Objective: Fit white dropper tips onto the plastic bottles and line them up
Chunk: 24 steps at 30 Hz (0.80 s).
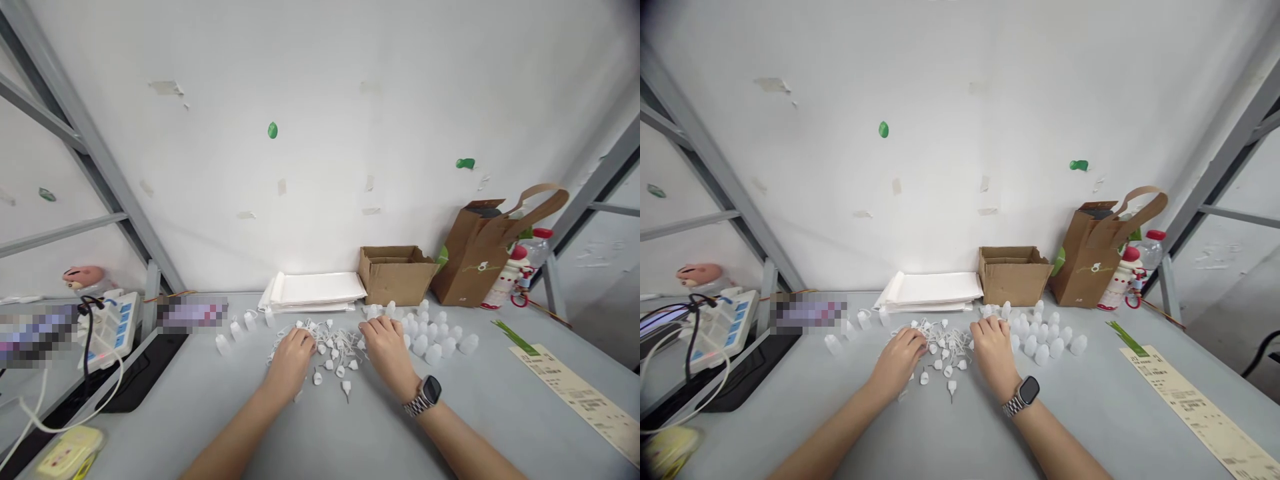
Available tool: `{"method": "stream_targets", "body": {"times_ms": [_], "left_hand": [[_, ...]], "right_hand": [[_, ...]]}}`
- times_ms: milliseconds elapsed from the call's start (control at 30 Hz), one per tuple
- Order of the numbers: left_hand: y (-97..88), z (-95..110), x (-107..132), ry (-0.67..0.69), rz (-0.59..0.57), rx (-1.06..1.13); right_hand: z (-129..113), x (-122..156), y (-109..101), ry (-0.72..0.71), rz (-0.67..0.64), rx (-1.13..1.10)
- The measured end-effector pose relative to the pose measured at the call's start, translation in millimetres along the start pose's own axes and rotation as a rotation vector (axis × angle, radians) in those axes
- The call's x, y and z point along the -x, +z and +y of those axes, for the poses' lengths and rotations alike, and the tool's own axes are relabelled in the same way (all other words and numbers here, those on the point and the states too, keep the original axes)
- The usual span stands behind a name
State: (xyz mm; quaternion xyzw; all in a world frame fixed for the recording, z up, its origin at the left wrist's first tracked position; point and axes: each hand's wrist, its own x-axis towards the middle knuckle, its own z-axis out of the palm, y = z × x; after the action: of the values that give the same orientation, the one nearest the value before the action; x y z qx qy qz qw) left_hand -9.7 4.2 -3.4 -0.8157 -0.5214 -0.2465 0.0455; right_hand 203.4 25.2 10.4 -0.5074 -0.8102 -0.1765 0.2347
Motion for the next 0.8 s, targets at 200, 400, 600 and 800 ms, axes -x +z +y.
{"method": "stream_targets", "body": {"times_ms": [200, 400, 600, 800], "left_hand": [[-7.6, -1, 2, -0.082, 0.058, 0.106], [-12.2, 1, 3, -0.203, 0.094, 0.248], [-10.1, 2, 3, -0.267, 0.045, 0.28], [-8.5, 1, 3, -0.371, 0.034, 0.325]], "right_hand": [[13, 1, -9, 0.087, 0.108, -0.012], [14, 7, -14, 0.081, -0.015, 0.065], [-2, 10, -11, 0.02, -0.15, 0.171], [-8, 9, -13, 0.031, -0.203, 0.206]]}}
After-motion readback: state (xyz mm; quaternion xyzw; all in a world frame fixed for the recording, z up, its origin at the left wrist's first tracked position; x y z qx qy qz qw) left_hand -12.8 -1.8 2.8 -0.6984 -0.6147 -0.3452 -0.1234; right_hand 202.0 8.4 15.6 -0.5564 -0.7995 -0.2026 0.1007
